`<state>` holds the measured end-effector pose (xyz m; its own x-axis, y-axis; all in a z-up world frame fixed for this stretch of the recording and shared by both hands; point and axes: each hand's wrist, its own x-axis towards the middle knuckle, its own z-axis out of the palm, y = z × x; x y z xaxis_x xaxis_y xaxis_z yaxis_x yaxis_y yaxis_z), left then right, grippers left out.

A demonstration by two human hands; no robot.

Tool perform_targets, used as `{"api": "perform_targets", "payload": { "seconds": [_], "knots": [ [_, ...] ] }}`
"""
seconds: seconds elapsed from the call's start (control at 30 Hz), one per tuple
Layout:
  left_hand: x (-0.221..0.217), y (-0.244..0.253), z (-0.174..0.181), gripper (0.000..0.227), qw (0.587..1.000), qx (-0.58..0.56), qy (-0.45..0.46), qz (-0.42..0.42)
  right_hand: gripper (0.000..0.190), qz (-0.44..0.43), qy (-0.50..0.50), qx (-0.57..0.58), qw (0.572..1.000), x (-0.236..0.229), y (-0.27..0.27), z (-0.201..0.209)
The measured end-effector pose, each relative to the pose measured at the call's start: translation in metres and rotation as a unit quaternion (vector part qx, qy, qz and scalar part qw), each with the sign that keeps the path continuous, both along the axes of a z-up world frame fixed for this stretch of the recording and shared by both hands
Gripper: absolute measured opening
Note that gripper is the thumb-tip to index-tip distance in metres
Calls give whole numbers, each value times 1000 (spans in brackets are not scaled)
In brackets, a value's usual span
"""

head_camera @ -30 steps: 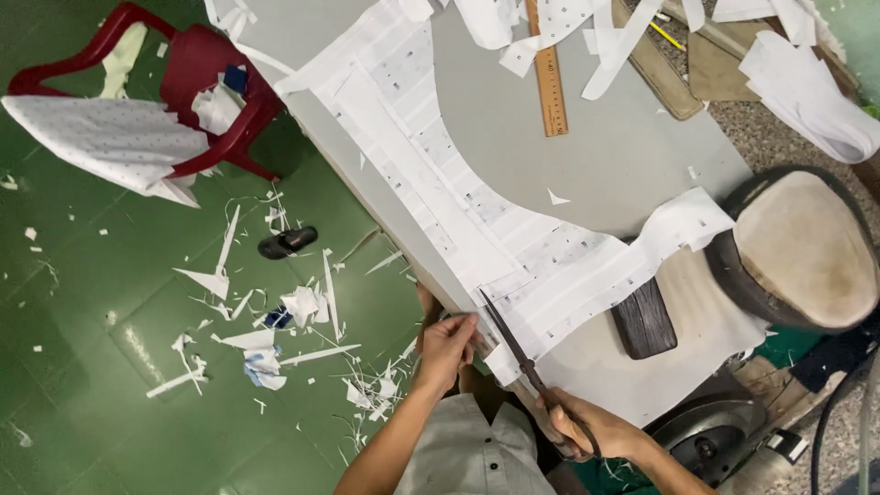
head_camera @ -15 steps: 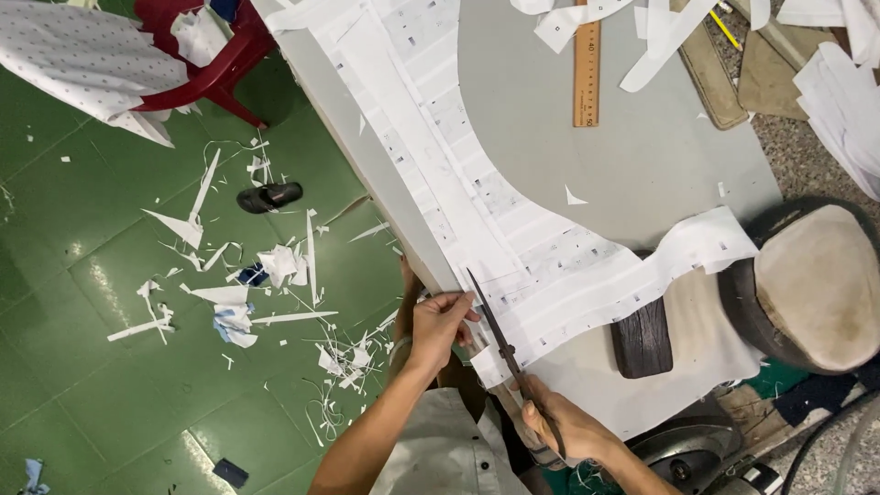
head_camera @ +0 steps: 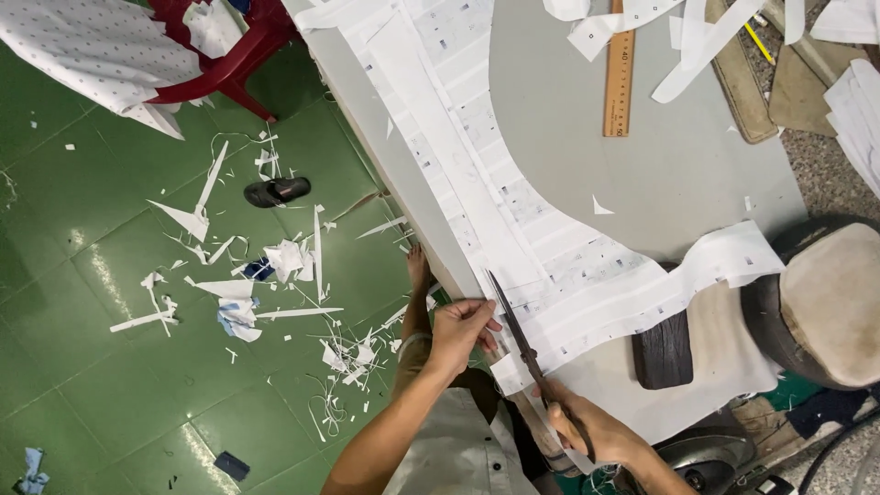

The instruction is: The person lays out a large piece of white patterned fabric on a table and uses large shears to cut it into long strips. They repeatedly fold the fabric and cut along the edges, creating a pile of cut fabric pieces on the table.

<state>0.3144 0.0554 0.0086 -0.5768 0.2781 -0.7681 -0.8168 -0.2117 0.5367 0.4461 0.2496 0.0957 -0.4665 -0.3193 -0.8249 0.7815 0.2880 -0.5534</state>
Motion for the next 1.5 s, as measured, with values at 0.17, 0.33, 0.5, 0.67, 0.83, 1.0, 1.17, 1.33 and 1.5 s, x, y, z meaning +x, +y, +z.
{"api": "perform_targets", "payload": {
  "seconds": [0.17, 0.33, 0.5, 0.67, 0.83, 1.0, 1.17, 1.33, 1.5],
  "knots": [
    [-3, -1, 3, 19, 1000, -1, -15, -22, 67, 34, -4, -12, 999, -13, 1, -19],
    [-3, -4, -5, 20, 999, 28, -1, -21, 67, -6, 4, -35, 999, -46, -6, -25],
    [-5, -7, -1, 26, 997, 53, 35, -50, 76, -13, 2, 47, 999, -62, -12, -9],
    [-8, -8, -5, 22, 997, 55, 6, -55, 79, 19, 11, -22, 1000, -64, 6, -12],
    [-11, -8, -2, 22, 996, 53, -29, -69, 77, 45, 30, -25, 998, -93, 0, -14],
    [-12, -10, -6, 23, 994, 38, -42, -98, 85, 34, 41, 61, 997, -127, -12, -12],
    [-11, -12, -8, 22, 992, 50, -27, -110, 68, 36, 26, 26, 999, -125, -3, -5],
    [-16, -13, -4, 22, 990, 67, -28, -119, 68, 65, -47, 32, 996, -151, -5, 11],
    [-14, -16, -13, 21, 988, 99, -38, -109, 76, 63, 12, 51, 997, -187, -17, 5]
  ]
}}
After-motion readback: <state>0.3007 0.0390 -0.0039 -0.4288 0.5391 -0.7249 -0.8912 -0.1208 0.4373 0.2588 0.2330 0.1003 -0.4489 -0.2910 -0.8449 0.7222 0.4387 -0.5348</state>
